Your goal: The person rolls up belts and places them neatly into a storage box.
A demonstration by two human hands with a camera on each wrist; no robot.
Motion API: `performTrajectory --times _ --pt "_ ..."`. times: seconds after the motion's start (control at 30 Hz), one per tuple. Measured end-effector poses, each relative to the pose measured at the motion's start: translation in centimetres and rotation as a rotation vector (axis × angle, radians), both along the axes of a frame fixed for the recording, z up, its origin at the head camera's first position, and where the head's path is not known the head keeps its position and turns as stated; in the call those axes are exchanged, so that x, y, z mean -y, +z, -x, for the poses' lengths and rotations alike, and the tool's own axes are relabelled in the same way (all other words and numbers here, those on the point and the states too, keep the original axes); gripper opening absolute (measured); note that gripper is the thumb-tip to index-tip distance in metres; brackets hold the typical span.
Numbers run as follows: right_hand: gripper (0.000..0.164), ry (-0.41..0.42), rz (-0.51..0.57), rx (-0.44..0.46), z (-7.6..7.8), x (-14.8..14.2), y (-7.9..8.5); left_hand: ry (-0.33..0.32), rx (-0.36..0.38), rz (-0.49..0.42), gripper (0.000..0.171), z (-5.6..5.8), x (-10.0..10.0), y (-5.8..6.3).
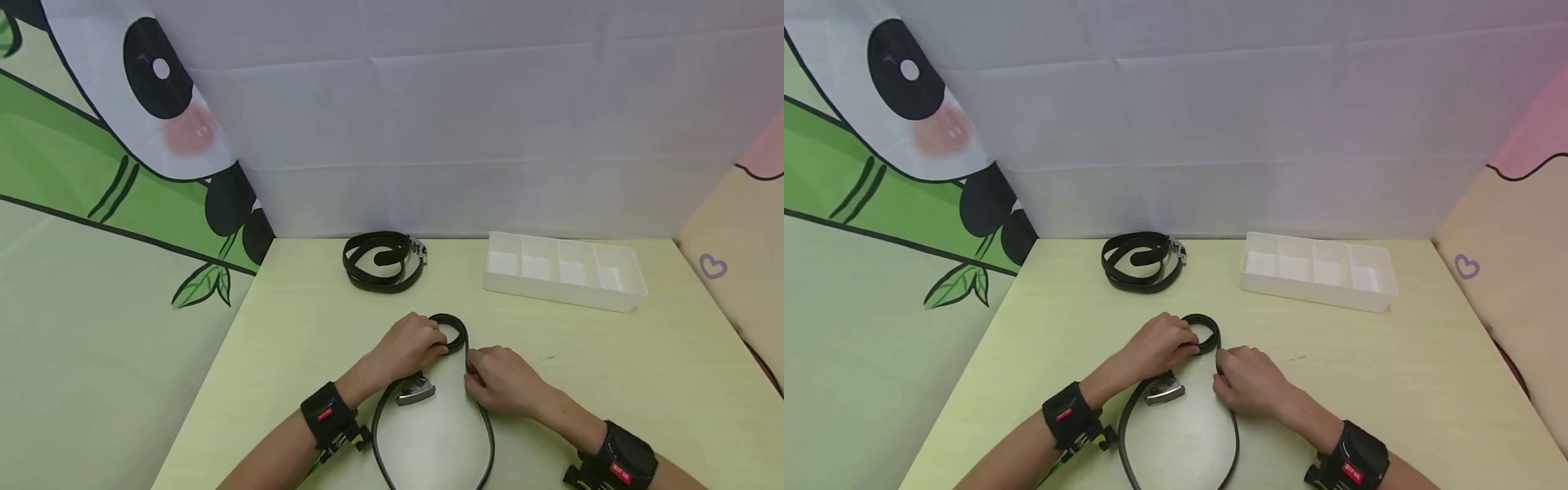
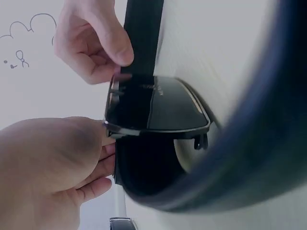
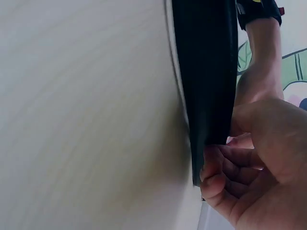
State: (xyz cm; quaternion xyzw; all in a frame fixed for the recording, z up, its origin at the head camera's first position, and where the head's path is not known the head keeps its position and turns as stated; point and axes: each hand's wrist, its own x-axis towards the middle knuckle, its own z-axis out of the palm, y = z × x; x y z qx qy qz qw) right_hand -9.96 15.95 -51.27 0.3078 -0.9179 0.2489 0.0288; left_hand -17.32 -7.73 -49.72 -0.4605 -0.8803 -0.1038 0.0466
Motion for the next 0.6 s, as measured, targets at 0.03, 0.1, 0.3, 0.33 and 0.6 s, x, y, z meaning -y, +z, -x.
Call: performTrajectory --times 0.03,0.1,0.3,0.33,0.6 --pt "0.030 0.004 0.004 -0.002 0.0 0.2 0.0 -0.004 0.012 -0.002 0.012 0.1 -0.1 0.1" --pt "0.026 0.025 0.008 -0.003 0.2 0.3 -0.1 -0.013 0.041 -0.012 0.014 0.2 -0.2 0.2" --pt "0.010 0.130 0.011 -0.107 1.4 0.2 -1.1 -0.009 0.118 -0.024 0.012 0.4 -0.4 0.5" --pt "0.008 0.144 0.015 -0.146 1.6 0.2 -1.4 -0.009 0.122 -0.022 0.011 0.4 -0.4 0.5" --pt "0.011 0.141 0.058 -0.311 2.6 0.5 -2.7 -0.024 0.163 -0.079 0.008 0.5 -0.4 0.1"
